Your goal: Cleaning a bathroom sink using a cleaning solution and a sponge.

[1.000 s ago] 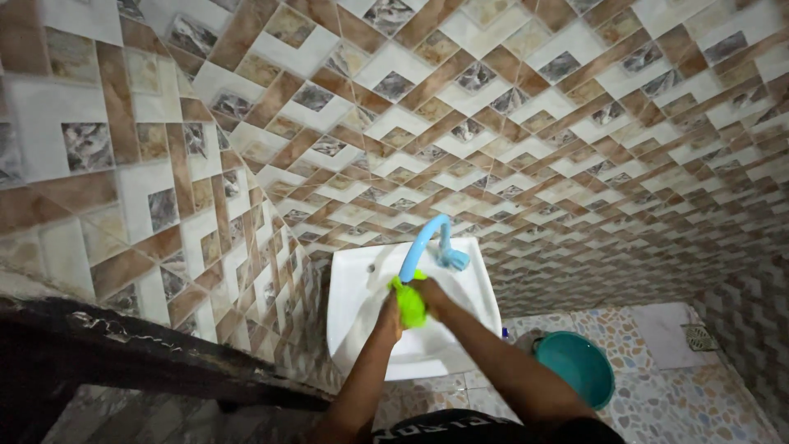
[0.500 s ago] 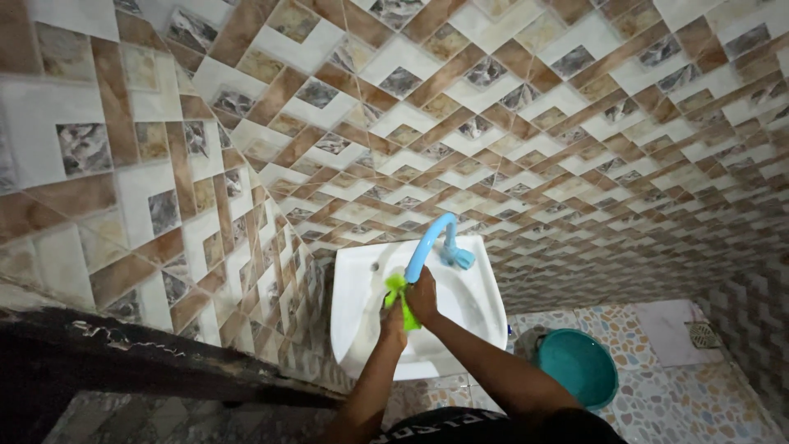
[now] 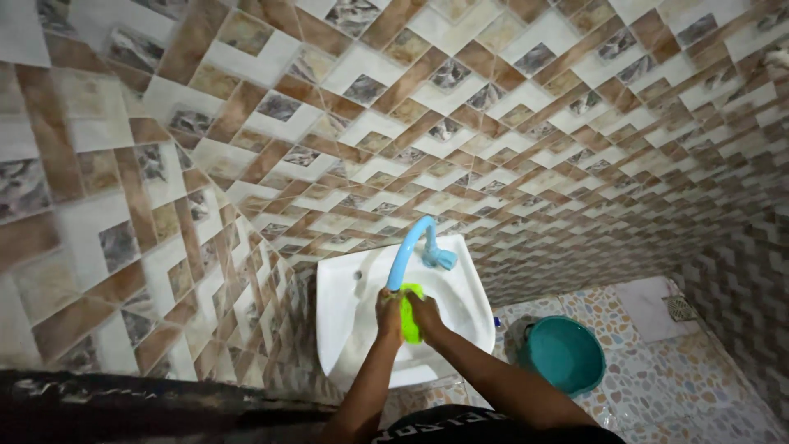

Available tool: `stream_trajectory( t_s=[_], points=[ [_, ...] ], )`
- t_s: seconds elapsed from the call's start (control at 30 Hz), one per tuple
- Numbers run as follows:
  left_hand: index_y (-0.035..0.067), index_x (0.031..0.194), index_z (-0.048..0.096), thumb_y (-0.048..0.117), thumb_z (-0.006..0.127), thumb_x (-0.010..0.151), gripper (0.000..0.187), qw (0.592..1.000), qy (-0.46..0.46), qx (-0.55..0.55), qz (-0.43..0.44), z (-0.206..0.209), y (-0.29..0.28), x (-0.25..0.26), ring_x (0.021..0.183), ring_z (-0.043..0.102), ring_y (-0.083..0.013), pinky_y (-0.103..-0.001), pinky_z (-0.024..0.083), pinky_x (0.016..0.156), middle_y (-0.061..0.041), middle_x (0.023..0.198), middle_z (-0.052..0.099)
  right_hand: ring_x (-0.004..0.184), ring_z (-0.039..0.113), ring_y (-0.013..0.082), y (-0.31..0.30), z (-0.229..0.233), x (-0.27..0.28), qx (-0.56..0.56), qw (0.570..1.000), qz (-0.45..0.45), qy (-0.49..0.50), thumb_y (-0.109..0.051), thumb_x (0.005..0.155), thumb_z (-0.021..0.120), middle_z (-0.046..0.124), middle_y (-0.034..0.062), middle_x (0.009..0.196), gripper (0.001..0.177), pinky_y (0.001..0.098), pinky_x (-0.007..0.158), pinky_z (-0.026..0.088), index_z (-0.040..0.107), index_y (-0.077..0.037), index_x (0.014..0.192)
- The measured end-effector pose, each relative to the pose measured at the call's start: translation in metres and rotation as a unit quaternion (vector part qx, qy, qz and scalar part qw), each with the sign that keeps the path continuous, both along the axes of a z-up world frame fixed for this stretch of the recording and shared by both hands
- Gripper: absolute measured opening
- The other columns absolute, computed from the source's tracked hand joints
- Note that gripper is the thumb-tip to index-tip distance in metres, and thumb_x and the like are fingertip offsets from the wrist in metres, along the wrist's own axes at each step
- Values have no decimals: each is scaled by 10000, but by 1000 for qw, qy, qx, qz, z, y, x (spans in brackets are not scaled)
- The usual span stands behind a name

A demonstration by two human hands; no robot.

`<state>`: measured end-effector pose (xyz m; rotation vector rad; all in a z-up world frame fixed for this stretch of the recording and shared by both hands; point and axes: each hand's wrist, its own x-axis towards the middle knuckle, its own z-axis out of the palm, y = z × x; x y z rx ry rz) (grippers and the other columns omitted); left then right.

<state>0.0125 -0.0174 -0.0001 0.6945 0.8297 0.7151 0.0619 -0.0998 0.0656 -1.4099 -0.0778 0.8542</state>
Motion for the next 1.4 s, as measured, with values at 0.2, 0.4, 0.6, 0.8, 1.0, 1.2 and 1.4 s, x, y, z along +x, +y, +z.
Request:
stream_trajectory(
  t_s=[0.2, 0.4, 0.6, 0.8, 1.0, 1.2, 1.4],
  points=[
    [124, 993, 731, 285, 659, 950, 182, 938, 257, 193, -129, 23, 3, -5, 732, 580, -167, -366, 479, 660, -57, 805, 676, 643, 611, 163, 12, -66, 13, 15, 998, 12, -54, -322, 1014, 492, 681, 85, 791, 384, 364, 578, 505, 711, -9, 975],
    [70, 919, 724, 373, 530, 1057, 386, 886, 352, 302, -1, 51, -5, -7, 834, 678, -352, -470, 498, 794, -167, 893, 741, 739, 662, 245, 22, -60, 13, -14, 991, -65, 112, -361, 1062, 500, 677, 164, 937, 399, 423, 658, 562, 567, 29, 1108],
    [91, 1039, 687, 258, 591, 895, 240, 892, 293, 341, 44, 50, -16, -14, 922, 709, -339, -455, 532, 825, -151, 981, 740, 888, 673, 216, 8, 6, -16, 168, 938, 108, 283, -428, 1056, 480, 683, 58, 1038, 349, 394, 771, 569, 589, -134, 1210],
    [133, 1111, 722, 268, 624, 915, 257, 855, 357, 343, -158, 27, 21, -30, 960, 736, -323, -439, 557, 848, -140, 1008, 759, 901, 694, 237, 14, -38, 3, 123, 943, 150, 271, -399, 1040, 402, 718, 90, 1059, 401, 410, 800, 585, 607, -102, 1214],
    [212, 1145, 730, 436, 718, 921, 317, 698, 490, 514, -93, 54, 13, -48, 1112, 644, -314, -470, 476, 982, -117, 1091, 728, 872, 696, 213, 34, -49, 2, 68, 994, 71, 53, -165, 1021, 445, 713, 95, 1036, 280, 366, 768, 585, 618, -69, 1219],
    [128, 1222, 679, 504, 689, 956, 461, 994, 74, 31, -71, 5, 10, -30, 1002, 652, -239, -380, 518, 860, -90, 1096, 696, 836, 675, 217, 23, -23, -6, 103, 993, 38, -49, -16, 936, 505, 721, 99, 949, 254, 371, 757, 584, 677, -7, 1123],
    [116, 1200, 673, 318, 692, 917, 348, 991, -38, -103, 75, -1, -1, -17, 952, 671, -227, -383, 556, 825, -69, 1094, 691, 955, 632, 166, 4, -39, -12, 207, 967, 45, -140, -200, 1031, 506, 699, 70, 1031, 288, 307, 833, 524, 680, -35, 1190]
  ],
)
